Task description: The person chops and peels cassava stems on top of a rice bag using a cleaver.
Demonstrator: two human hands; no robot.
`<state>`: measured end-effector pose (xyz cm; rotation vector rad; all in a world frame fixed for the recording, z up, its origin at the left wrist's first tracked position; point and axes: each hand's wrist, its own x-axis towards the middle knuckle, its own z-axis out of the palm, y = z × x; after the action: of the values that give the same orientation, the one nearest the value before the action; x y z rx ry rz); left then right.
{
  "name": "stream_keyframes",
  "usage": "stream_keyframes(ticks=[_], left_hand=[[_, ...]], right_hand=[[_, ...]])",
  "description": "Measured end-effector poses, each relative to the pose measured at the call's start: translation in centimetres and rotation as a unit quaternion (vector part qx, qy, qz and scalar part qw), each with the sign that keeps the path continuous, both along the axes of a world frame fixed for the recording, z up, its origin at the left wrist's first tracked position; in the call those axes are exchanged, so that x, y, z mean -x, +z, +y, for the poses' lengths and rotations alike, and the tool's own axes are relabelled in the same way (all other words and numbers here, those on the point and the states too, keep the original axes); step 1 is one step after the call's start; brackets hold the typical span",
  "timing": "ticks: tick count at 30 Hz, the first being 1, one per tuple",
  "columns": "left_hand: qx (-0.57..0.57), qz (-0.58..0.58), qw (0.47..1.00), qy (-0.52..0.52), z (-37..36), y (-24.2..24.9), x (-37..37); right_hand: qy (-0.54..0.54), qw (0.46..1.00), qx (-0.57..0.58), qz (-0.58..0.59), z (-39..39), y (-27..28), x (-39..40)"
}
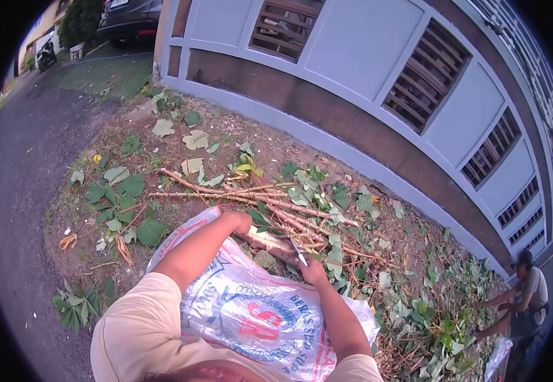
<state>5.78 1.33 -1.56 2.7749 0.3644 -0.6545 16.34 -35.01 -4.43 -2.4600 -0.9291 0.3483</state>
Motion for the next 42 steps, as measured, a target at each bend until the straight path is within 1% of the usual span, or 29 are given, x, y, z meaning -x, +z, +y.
stream_keyframes(ticks=[1,4,5,6,7,8,9,10,11,15,17,18,19,21,23,24,25,27,28,31,32,33,34,35,36,37,39,40,42], left_hand=[[-0.033,-0.029,0.999,-0.023,0.6,-1.2,-0.3],[-0.059,-0.033,0.997,-0.039,2.0,-3.1,-0.6],[-0.06,0.001,0.994,-0.09,1.8,-2.8,-0.7],[-0.022,0.0,0.997,-0.076,1.7,-2.4,-0.2],[-0.014,-0.019,0.995,-0.097,2.2,-3.2,-0.4],[0.038,0.03,0.996,-0.075,2.0,-1.5,0.2],[0.084,0.078,0.992,-0.05,1.8,0.1,0.2],[0.091,0.084,0.99,-0.069,2.6,-0.6,-0.4],[0.098,0.084,0.988,-0.083,3.4,-1.3,-0.8],[0.088,0.108,0.986,-0.091,4.2,-0.1,-0.8],[0.096,0.132,0.985,-0.055,3.8,-0.3,-0.6],[0.08,0.157,0.984,-0.011,2.3,1.5,-0.4],[0.104,0.15,0.983,-0.009,3.2,-0.1,-0.7],[0.075,0.063,0.993,-0.06,3.2,-0.5,-0.5],[0.08,0.063,0.993,-0.056,3.3,-0.7,-0.6],[0.086,0.052,0.994,-0.053,3.3,-1.0,-0.7],[0.09,0.057,0.993,-0.051,3.3,-1.3,-0.8],[0.067,0.103,0.989,-0.076,3.3,-1.2,-1.1],[0.041,0.134,0.988,-0.062,3.1,-0.9,-1.3],[0.066,0.119,0.989,-0.049,2.9,0.0,-0.9],[0.062,0.128,0.989,-0.031,3.0,-0.3,-1.0],[0.062,0.13,0.989,-0.034,3.0,-0.4,-1.0],[0.051,0.145,0.987,-0.043,2.9,-0.3,-1.1],[0.04,0.157,0.985,-0.051,2.9,-0.2,-1.4],[0.038,0.154,0.986,-0.053,2.9,-0.1,-1.5],[0.03,0.136,0.989,-0.058,2.8,-0.3,-1.2],[0.025,0.12,0.991,-0.054,2.7,-0.4,-0.5],[0.047,0.122,0.991,-0.037,2.7,-0.4,-0.5],[0.068,0.124,0.99,-0.023,3.0,-0.6,-0.9]], right_hand=[[-0.002,1.0,-0.014,0.013,0.0,0.7,0.3],[0.001,0.999,0.005,0.048,0.3,2.2,0.3],[-0.004,0.998,0.014,0.055,0.1,2.5,0.4],[-0.01,0.998,0.013,0.062,0.1,2.4,0.2],[-0.004,0.997,-0.006,0.072,0.0,2.6,-0.1],[-0.023,0.996,0.015,0.08,0.2,3.8,0.2],[0.008,1.0,-0.005,0.004,0.1,4.1,0.2],[-0.006,1.0,-0.001,0.01,0.2,5.0,0.4],[-0.008,1.0,-0.025,0.014,0.0,5.0,0.2],[-0.01,0.998,-0.061,-0.01,0.7,6.1,0.8],[-0.005,0.998,-0.065,-0.017,0.9,6.4,0.7],[0.01,0.999,-0.048,-0.02,1.0,6.3,0.7],[0.027,0.999,-0.032,-0.021,0.9,6.0,1.0],[0.031,0.998,-0.052,-0.001,1.0,5.3,1.2],[0.012,0.998,-0.064,-0.015,1.3,4.7,1.3],[0.002,0.995,-0.095,-0.004,1.5,5.7,1.6],[0.002,0.996,-0.091,0.002,1.6,6.4,2.0],[-0.021,0.983,-0.185,-0.004,2.1,8.0,2.4],[-0.027,0.98,-0.199,0.01,2.3,8.5,2.6],[-0.031,0.987,-0.158,0.016,2.9,8.2,3.3],[0.005,0.991,-0.131,-0.006,2.9,6.5,3.1],[0.002,0.991,-0.131,-0.004,2.6,3.4,2.5],[0.065,0.995,-0.077,-0.018,2.1,-0.3,1.6],[0.128,0.991,-0.022,-0.034,2.2,-0.1,1.6],[0.105,0.994,-0.005,-0.005,2.3,0.2,1.7],[0.105,0.994,-0.005,-0.007,2.3,0.6,1.3],[0.062,0.998,-0.012,0.019,2.6,1.7,1.3],[0.064,0.998,-0.012,0.022,2.6,1.7,1.4],[0.021,0.995,-0.096,0.012,2.4,2.5,1.3]])
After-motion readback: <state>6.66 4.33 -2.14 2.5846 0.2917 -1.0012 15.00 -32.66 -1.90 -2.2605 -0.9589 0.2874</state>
